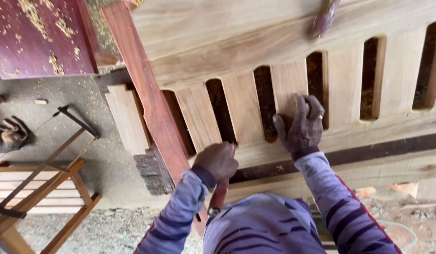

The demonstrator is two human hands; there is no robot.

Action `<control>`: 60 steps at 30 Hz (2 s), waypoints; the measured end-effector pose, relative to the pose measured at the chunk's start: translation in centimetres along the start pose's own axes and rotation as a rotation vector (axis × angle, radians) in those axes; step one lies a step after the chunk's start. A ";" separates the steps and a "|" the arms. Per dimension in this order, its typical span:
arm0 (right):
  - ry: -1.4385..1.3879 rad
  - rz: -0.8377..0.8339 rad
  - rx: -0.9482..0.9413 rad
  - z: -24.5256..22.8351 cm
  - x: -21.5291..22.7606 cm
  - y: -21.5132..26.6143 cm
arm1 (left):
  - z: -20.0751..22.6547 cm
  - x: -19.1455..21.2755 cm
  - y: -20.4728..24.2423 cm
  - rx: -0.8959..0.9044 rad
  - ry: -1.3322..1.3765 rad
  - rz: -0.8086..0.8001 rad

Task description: The person files the inside edges of rectangular cutout slots in a wooden chair back panel, using a hand file with the other hand steadying the panel. They work slot by slot along the panel, smoothing the cut edges.

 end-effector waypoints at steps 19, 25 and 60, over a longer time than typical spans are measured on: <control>-0.019 0.012 -0.029 0.2 0.0 -0.1 | 1.6 1.5 -1.2 -0.040 -0.188 -0.129; -0.004 0.033 0.006 0.2 0.2 -0.3 | 1.6 1.5 -2.1 -0.003 -0.171 -0.130; -0.036 0.005 -0.041 0.0 0.1 0.7 | -1.1 -1.2 -7.0 -0.168 -0.362 -0.331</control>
Point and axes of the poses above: each hand's wrist, its own y-axis away from the middle knuckle, its own x-axis out of the back of the hand, z = x × y, the point moved 5 cm from there along -y, towards the middle knuckle, and after that the axes turned 2 degrees about -x, right-handed, at the moved point
